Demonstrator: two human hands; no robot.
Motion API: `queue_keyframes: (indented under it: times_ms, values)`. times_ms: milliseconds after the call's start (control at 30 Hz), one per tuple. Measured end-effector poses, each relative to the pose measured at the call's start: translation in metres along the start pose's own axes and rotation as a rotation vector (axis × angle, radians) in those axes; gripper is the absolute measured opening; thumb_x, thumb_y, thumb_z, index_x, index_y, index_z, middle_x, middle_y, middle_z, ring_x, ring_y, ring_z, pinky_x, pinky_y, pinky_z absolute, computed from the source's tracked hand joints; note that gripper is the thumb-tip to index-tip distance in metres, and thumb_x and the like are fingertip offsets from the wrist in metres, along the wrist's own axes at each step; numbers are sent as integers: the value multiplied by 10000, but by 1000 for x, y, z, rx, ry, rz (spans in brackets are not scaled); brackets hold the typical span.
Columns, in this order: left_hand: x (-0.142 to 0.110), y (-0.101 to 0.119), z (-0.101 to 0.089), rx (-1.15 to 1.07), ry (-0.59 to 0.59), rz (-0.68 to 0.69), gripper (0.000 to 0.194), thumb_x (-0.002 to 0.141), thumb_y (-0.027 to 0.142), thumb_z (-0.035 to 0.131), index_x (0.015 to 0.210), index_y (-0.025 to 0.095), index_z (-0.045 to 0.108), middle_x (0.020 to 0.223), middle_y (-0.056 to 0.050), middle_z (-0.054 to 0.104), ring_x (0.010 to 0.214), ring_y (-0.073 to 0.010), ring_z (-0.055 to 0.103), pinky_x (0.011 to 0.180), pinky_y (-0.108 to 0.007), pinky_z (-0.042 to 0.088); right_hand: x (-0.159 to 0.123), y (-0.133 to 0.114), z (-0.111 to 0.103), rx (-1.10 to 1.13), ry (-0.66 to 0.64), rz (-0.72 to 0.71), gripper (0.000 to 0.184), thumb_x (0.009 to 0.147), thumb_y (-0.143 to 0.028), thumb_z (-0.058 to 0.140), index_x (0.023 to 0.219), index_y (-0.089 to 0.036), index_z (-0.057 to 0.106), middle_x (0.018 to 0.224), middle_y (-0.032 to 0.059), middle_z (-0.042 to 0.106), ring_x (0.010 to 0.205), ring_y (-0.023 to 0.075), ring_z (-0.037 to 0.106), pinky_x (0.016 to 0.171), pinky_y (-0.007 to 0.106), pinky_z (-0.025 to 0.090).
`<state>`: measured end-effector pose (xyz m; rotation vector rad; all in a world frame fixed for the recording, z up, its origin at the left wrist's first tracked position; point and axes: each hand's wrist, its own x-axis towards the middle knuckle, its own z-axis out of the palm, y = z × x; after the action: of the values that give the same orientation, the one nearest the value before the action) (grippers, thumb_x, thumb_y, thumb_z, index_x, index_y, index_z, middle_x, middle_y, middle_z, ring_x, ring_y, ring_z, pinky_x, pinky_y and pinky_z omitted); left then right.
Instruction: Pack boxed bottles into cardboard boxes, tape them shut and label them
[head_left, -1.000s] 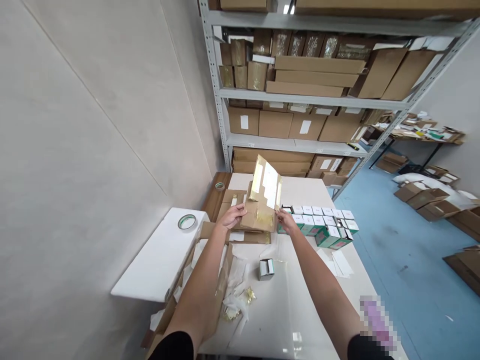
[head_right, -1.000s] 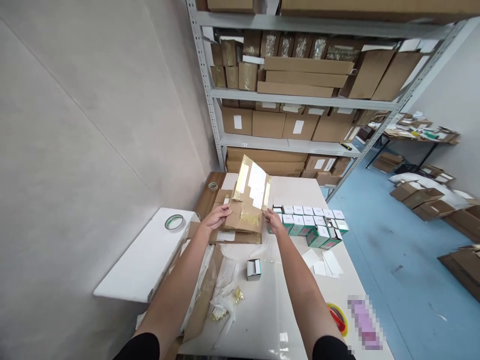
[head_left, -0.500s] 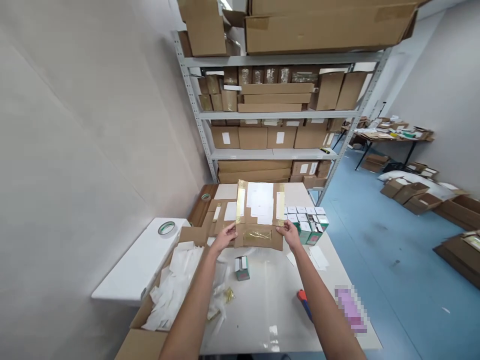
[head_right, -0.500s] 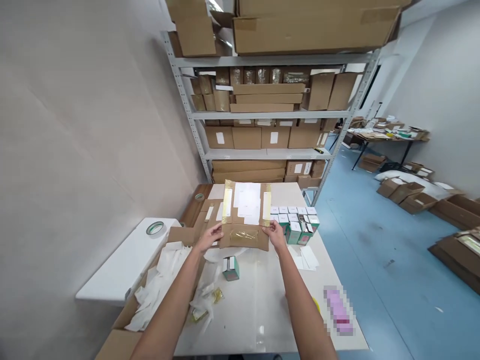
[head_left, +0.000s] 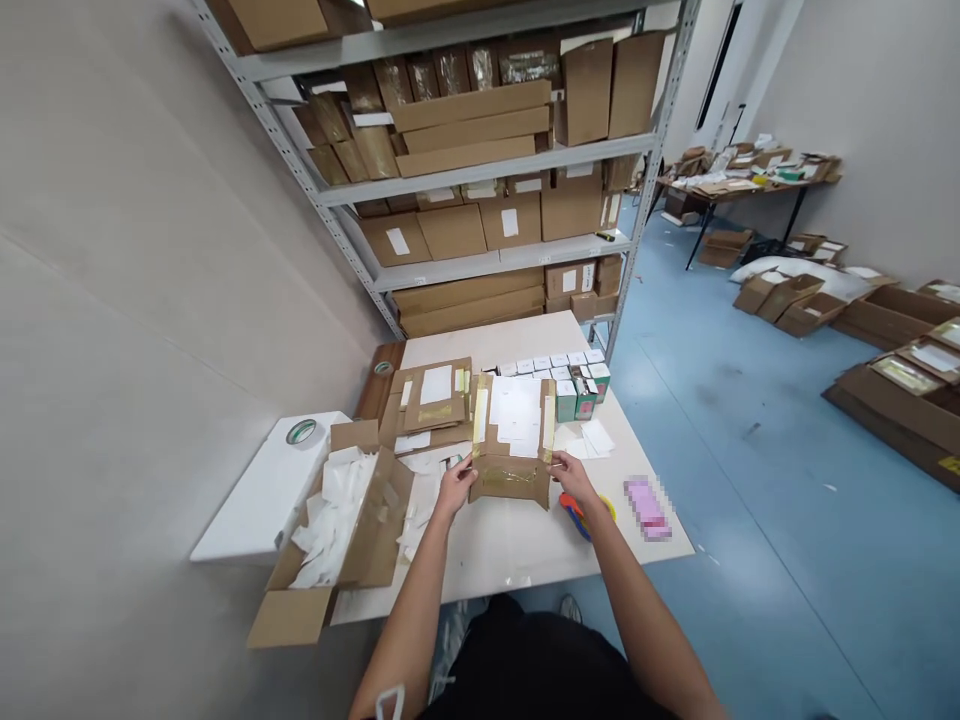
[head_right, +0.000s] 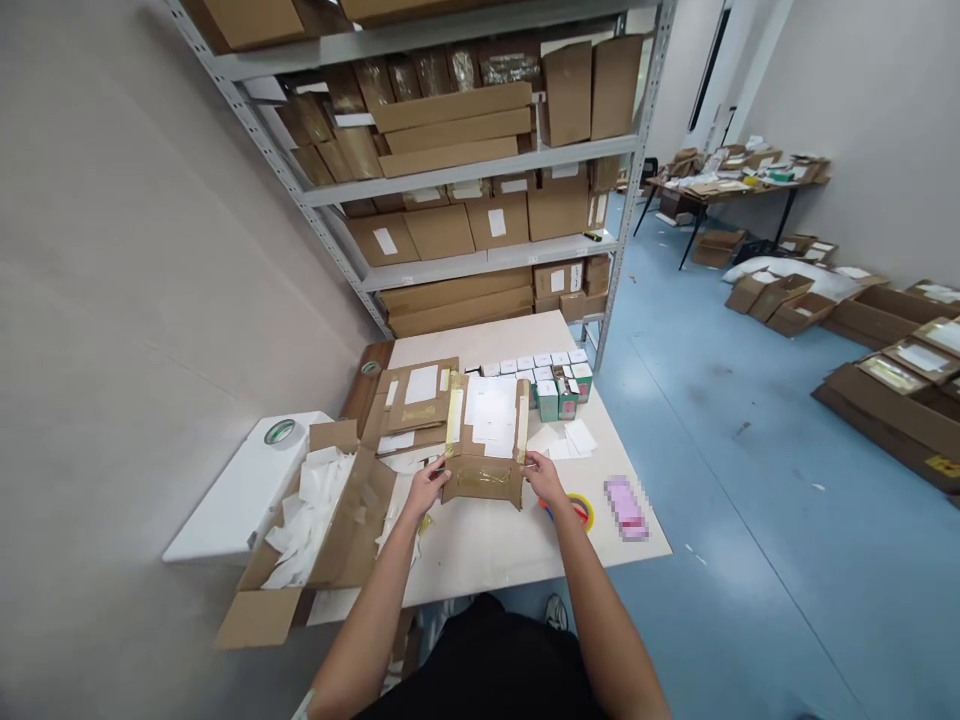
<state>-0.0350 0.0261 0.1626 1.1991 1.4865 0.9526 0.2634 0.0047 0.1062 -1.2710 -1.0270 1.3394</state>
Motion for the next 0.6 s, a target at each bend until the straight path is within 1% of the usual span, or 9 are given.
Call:
queue_keyframes:
  times_ms: [67,167,267,333,367,400,467,533,600]
  values:
    - [-16,-7,-2,52,0,-5,502,732,220,777,1234,238,772,1273,-46,755,1249,-282,670,1129,-453,486,-13,23,1,-30,16,38,329,701,-354,656,993,-220,727,949,65,754,861,249,684,737,346,545]
    - [-35,-20,-7,170,-12,-6,504,769,227,740,1272,199,756,1254,-67,762,1191,-286,697,1084,-437,520,-29,57,7,-168,42,118,371,712,-305,628,1057,-200,714,966,76,769,917,278,705,779,370,569]
    - [-48,-38,-2,292,3,-23,482,795,212,681,1270,180,756,1239,-76,768,1115,-274,723,1017,-394,550,-42,86,14,-366,64,216,496,700,-222,653,1193,-187,689,1146,114,761,1104,319,696,920,411,562]
    - [-54,-52,10,374,40,-53,457,782,170,655,1221,195,778,1177,-69,790,1064,-262,733,976,-365,555,-50,102,19,-496,76,277,635,679,-169,683,1314,-163,645,1307,157,703,1261,349,636,1030,429,518]
    - [-57,-60,17,416,59,-79,444,767,147,649,1185,200,790,1119,-68,803,1032,-261,737,954,-356,554,-54,109,22,-544,57,299,694,677,-154,695,1366,-152,618,1360,172,673,1309,356,607,1066,434,497]
    - [-60,-67,25,455,74,-112,426,753,129,648,1146,194,800,1049,-73,810,998,-266,741,924,-352,554,-59,115,26,-570,8,312,735,678,-149,707,1405,-153,597,1389,173,656,1329,357,595,1085,436,486]
    - [-66,-81,42,503,121,-161,379,735,119,655,1072,198,810,952,-72,804,957,-277,741,884,-348,543,-69,125,35,-565,-157,296,788,674,-166,753,1443,-194,582,1400,140,653,1322,346,604,1092,444,490]
    - [-71,-92,56,472,200,-197,343,730,123,661,1032,202,803,929,-71,791,938,-274,738,877,-344,533,-81,130,45,-534,-320,219,877,627,-200,834,1463,-241,572,1418,106,644,1326,340,600,1101,453,491]
    - [-74,-99,67,355,268,-210,319,745,141,656,1031,194,787,956,-78,784,940,-259,731,881,-336,534,-93,131,54,-537,-384,108,982,580,-233,896,1495,-259,539,1462,102,610,1345,346,578,1112,466,483]
